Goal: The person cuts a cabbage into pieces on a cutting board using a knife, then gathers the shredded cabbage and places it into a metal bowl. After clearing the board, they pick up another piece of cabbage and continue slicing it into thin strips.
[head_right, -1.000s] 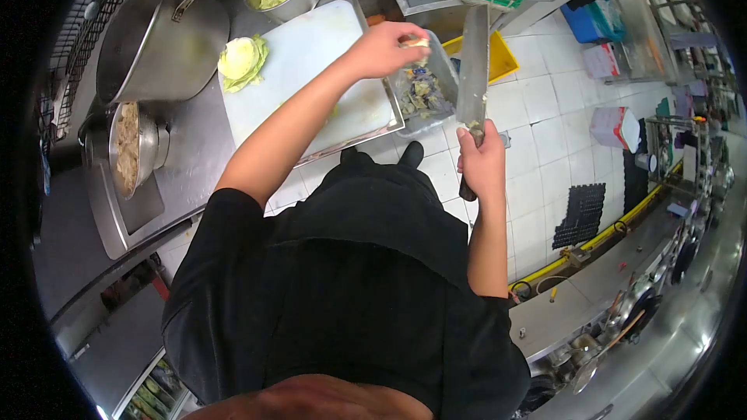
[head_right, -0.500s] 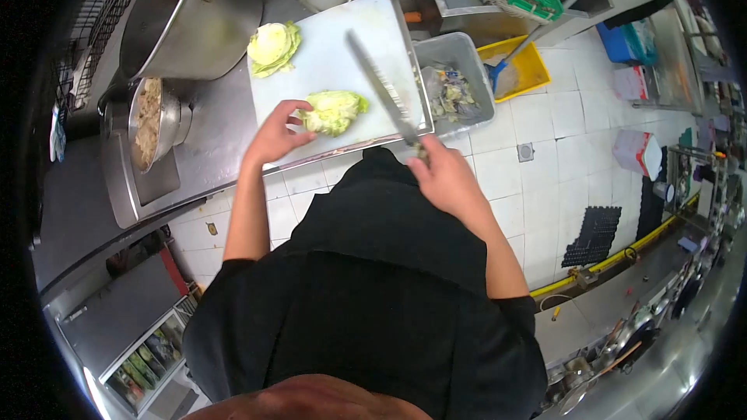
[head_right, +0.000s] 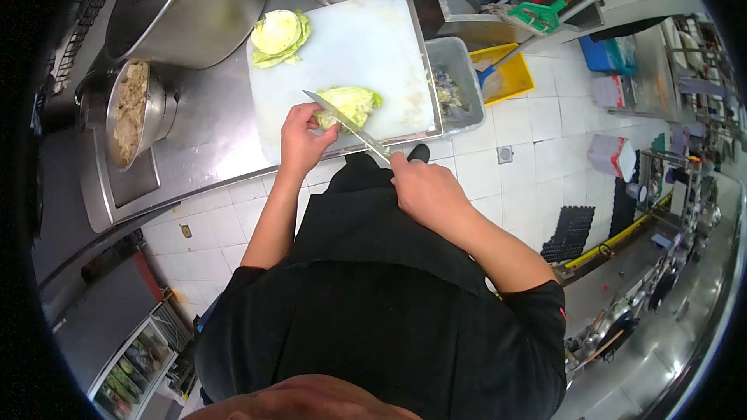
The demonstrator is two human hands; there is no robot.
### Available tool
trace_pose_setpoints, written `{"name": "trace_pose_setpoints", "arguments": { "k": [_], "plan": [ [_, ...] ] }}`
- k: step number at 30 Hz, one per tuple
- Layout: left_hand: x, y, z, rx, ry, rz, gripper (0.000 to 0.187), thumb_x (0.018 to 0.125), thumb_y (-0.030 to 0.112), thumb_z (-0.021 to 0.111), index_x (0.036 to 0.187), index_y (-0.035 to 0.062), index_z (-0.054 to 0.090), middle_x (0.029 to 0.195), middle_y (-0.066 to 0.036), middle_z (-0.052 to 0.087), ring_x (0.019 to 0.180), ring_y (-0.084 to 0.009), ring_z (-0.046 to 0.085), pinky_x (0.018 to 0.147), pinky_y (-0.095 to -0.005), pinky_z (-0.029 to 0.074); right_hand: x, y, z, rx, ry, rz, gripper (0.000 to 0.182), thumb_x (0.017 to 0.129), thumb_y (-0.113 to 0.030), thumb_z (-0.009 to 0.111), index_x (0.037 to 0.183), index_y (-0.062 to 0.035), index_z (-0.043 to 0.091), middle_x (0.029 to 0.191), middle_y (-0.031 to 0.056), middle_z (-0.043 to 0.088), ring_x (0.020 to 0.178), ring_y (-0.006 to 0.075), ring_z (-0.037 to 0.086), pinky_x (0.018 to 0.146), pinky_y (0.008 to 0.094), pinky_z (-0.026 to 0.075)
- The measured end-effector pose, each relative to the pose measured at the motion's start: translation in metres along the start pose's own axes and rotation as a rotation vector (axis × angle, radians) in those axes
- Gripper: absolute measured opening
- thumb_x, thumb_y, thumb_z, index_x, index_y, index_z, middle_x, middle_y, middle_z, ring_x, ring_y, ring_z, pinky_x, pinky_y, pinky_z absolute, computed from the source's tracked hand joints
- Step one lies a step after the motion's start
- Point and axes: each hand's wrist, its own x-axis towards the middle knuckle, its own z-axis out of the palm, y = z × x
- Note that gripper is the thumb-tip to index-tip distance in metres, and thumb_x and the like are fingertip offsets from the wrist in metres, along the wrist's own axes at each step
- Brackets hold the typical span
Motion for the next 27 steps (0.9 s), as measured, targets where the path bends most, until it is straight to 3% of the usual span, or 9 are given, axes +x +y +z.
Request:
{"name": "trace_pose_setpoints", "arguments": {
  "k": [9, 12, 14, 15, 17, 20, 27],
  "plan": [
    [0.003, 0.002, 0.006, 0.013, 0.019, -0.016, 0.041, 0.067, 0.017, 0.081, 0.104, 0.0051, 0.067, 0.096, -0.01, 0.059, 0.077, -0.0205, 0.057, 0.071, -0.032, 0.051, 0.029, -0.013, 0.026, -0.054, 0.077, 0.068, 0.016, 0.09, -0.012, 0.052, 0.099, 0.0016, 0.048, 0.08, 0.0227, 0.065, 0.071, 0.0402, 0.066, 0.065, 0.05, 0.052],
    [0.004, -0.002, 0.004, 0.044, 0.01, -0.034, 0.042, 0.067, 0.018, 0.082, 0.104, 0.0056, 0.067, 0.096, -0.01, 0.059, 0.075, -0.02, 0.056, 0.07, -0.0314, 0.05, 0.032, -0.009, 0.021, 0.057, 0.012, 0.131, 0.02, 0.091, -0.015, 0.054, 0.1, 0.002, 0.049, 0.082, 0.0235, 0.065, 0.078, 0.0421, 0.065, 0.071, 0.0511, 0.05],
    [0.005, -0.004, 0.004, 0.013, -0.007, -0.066, 0.043, 0.067, 0.019, 0.082, 0.105, 0.0061, 0.066, 0.095, -0.009, 0.057, 0.074, -0.0193, 0.055, 0.069, -0.0312, 0.05, 0.033, 0.01, 0.028, 0.247, 0.153, 0.061, 0.03, 0.091, -0.021, 0.06, 0.107, 0.0029, 0.051, 0.075, 0.0186, 0.065, 0.065, 0.0323, 0.064, 0.06, 0.0451, 0.049],
    [0.005, -0.005, 0.006, 0.012, -0.003, -0.068, 0.043, 0.067, 0.019, 0.082, 0.105, 0.0061, 0.066, 0.095, -0.009, 0.057, 0.074, -0.0193, 0.055, 0.069, -0.0312, 0.05, 0.031, 0.009, 0.021, 0.244, 0.151, 0.058, 0.03, 0.091, -0.021, 0.06, 0.107, 0.0029, 0.051, 0.075, 0.0186, 0.065, 0.065, 0.0323, 0.064, 0.06, 0.0451, 0.049],
    [0.005, -0.007, 0.008, -0.034, -0.02, -0.088, 0.043, 0.068, 0.02, 0.083, 0.105, 0.0064, 0.066, 0.092, -0.009, 0.056, 0.074, -0.0186, 0.055, 0.069, -0.0314, 0.05, 0.023, 0.003, 0.004, 0.556, 0.023, 0.195, 0.031, 0.092, -0.02, 0.061, 0.111, 0.0032, 0.053, 0.064, 0.0129, 0.06, 0.053, 0.0222, 0.06, 0.053, 0.0373, 0.046],
    [0.006, -0.003, 0.004, -0.057, -0.035, -0.087, 0.041, 0.068, 0.021, 0.082, 0.102, 0.0057, 0.065, 0.088, -0.008, 0.054, 0.074, -0.0191, 0.055, 0.069, -0.0319, 0.049, 0.014, 0.011, 0.0, 0.548, 0.11, 0.226, 0.03, 0.093, -0.018, 0.06, 0.113, 0.003, 0.053, 0.06, 0.0087, 0.056, 0.047, 0.0152, 0.053, 0.048, 0.0312, 0.043],
    [0.035, 0.002, -0.002, 0.097, -0.055, 0.039, 0.032, 0.072, 0.025, 0.077, 0.093, 0.0054, 0.062, 0.088, -0.01, 0.056, 0.077, -0.0277, 0.057, 0.072, -0.0363, 0.048, 0.003, 0.022, 0.0, 0.522, 0.119, 0.218, 0.029, 0.093, -0.019, 0.059, 0.111, 0.0028, 0.052, 0.057, 0.0061, 0.053, 0.046, 0.0147, 0.053, 0.046, 0.0315, 0.043]
  ]
}}
